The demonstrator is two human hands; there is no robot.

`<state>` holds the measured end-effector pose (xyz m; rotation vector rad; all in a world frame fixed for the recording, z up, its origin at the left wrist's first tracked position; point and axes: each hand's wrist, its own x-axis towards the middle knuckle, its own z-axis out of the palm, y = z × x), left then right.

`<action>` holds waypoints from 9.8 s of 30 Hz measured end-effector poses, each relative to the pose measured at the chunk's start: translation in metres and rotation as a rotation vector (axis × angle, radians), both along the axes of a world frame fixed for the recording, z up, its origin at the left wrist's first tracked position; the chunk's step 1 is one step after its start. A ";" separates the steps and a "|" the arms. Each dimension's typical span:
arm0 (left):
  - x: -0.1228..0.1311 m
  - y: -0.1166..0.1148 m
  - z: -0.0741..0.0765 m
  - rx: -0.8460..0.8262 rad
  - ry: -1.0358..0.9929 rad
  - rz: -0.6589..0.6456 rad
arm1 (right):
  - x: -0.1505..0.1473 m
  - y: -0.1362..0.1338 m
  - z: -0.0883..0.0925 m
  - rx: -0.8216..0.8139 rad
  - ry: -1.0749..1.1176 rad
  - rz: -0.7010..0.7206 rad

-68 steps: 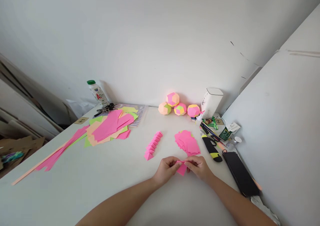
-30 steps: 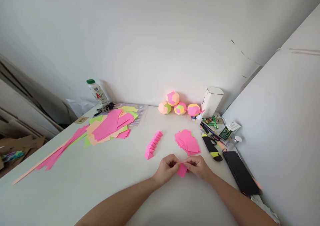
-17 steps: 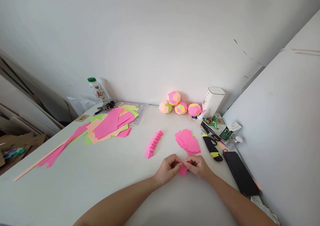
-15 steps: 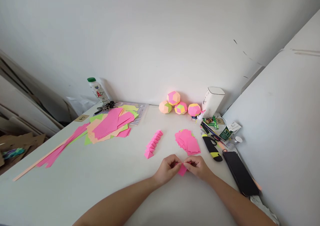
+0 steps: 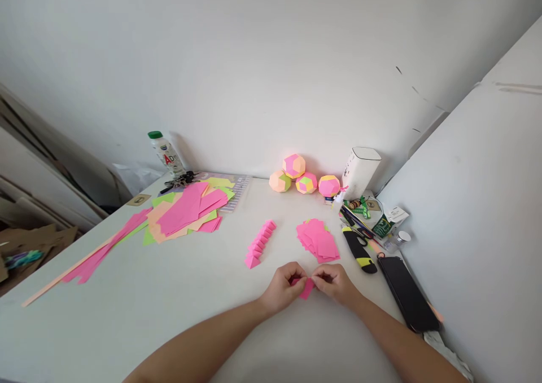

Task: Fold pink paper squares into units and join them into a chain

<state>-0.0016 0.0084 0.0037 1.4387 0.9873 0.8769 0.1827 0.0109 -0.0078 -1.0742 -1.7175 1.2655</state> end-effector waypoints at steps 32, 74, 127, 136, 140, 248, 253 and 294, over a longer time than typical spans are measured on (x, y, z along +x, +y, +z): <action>-0.001 0.004 -0.018 -0.156 -0.193 0.010 | 0.002 0.002 0.003 -0.125 0.146 -0.061; 0.003 0.005 -0.010 -0.201 -0.208 0.096 | 0.000 0.000 0.000 -0.071 0.046 -0.192; -0.001 0.005 -0.012 -0.159 -0.124 -0.047 | -0.004 0.001 0.005 0.341 -0.065 -0.039; 0.000 0.005 -0.014 -0.117 -0.150 -0.057 | -0.003 0.002 0.012 0.277 -0.075 -0.057; -0.002 0.004 -0.011 -0.144 -0.153 -0.059 | -0.005 0.001 0.012 0.249 -0.067 -0.083; 0.009 0.009 -0.010 -0.055 0.099 -0.014 | -0.003 0.005 -0.006 -0.022 0.028 -0.162; 0.012 0.013 -0.021 0.018 0.079 -0.014 | -0.004 0.006 -0.004 -0.011 0.014 -0.096; 0.009 0.011 -0.016 -0.135 -0.062 -0.049 | -0.001 0.008 0.004 -0.101 0.199 -0.066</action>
